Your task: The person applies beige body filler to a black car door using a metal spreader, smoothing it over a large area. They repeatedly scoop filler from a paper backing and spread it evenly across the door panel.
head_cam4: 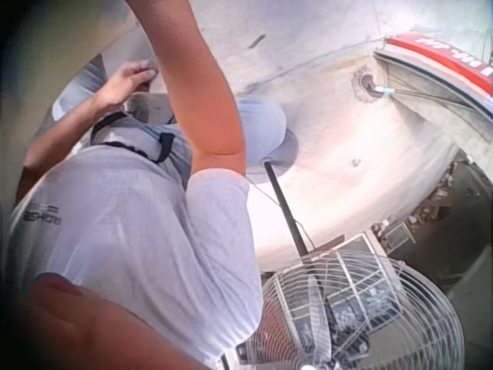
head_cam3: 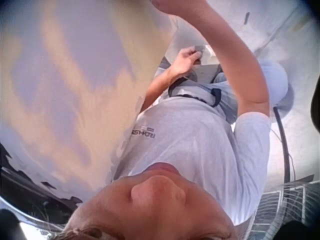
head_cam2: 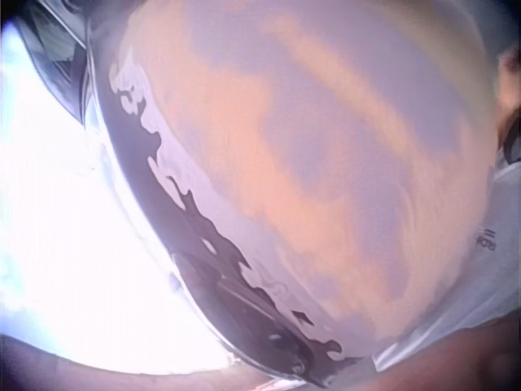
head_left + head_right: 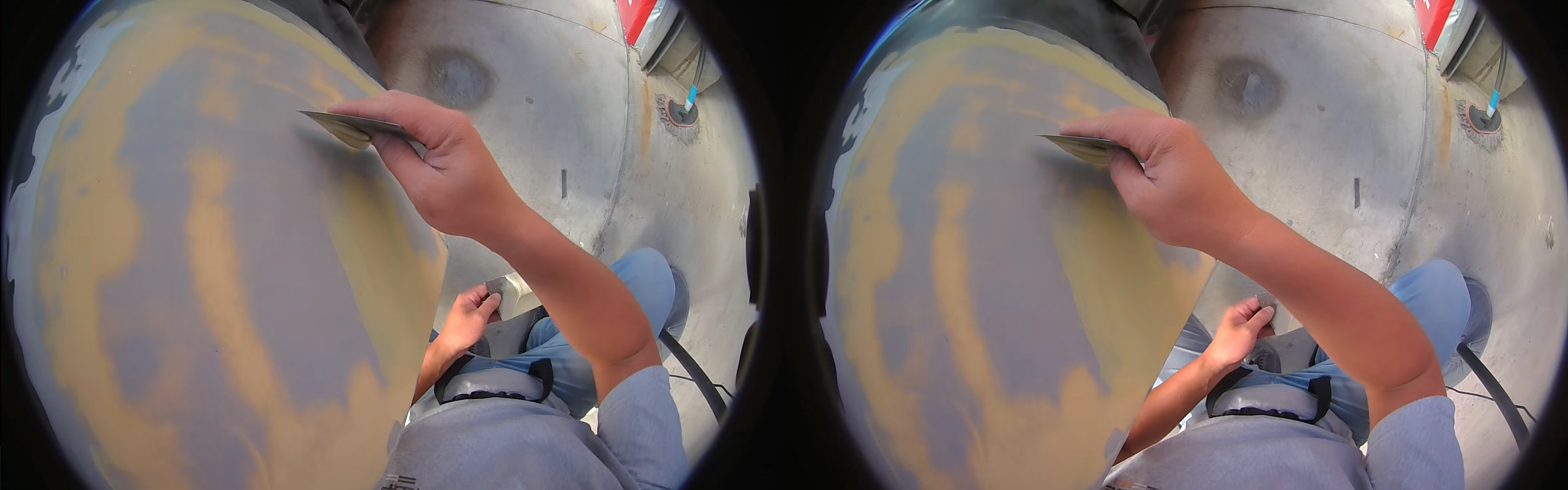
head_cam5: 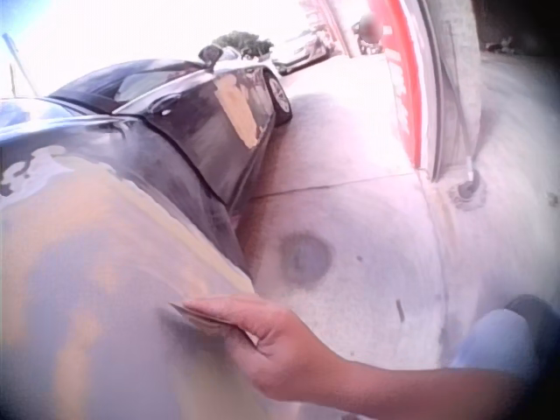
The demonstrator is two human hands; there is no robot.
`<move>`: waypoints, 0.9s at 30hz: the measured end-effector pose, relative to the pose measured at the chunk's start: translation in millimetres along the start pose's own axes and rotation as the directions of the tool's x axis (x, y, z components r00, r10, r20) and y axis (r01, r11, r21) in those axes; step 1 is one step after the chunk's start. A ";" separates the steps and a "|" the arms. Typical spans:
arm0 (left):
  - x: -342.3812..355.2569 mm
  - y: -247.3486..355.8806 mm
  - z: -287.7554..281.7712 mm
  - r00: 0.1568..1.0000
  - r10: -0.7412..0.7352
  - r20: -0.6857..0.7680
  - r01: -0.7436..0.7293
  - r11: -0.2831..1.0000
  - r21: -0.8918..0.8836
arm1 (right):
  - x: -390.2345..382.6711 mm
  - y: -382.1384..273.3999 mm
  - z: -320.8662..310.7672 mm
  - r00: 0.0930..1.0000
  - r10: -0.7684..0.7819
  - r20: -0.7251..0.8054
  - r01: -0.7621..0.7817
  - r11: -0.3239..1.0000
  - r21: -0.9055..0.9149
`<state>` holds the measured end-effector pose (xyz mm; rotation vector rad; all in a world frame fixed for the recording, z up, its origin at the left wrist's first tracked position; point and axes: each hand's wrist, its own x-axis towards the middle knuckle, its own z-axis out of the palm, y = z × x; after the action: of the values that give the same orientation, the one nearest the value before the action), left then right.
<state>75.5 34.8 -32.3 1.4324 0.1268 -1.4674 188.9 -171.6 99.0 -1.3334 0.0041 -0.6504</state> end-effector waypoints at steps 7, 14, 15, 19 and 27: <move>6.6 -14.8 1.4 0.999 -0.053 0.001 0.053 0.998 -0.041 | 3.6 20.4 19.1 0.980 -0.175 -0.098 0.159 0.976 -0.149; 12.6 -36.1 -0.5 0.999 -0.026 0.037 0.026 1.000 0.004 | -35.3 37.9 35.4 0.967 -0.239 -0.090 0.216 0.954 -0.210; 12.6 -36.1 -1.8 0.998 -0.036 0.055 0.034 0.998 0.048 | -41.0 37.6 36.5 0.970 -0.227 -0.086 0.208 0.959 -0.195; 8.1 -38.6 1.8 0.995 0.096 -0.019 -0.097 0.994 -0.055 | -67.1 27.3 39.2 0.977 -0.207 -0.059 0.193 0.963 -0.186; 20.2 -64.6 -8.3 0.999 0.024 -0.035 -0.026 0.999 -0.045 | -137.9 -2.3 38.4 0.983 -0.183 0.007 0.179 0.949 -0.259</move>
<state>41.1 58.7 -86.1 1.4178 0.1622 -1.4112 88.2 -76.9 62.0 -1.5933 -0.0207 -0.8386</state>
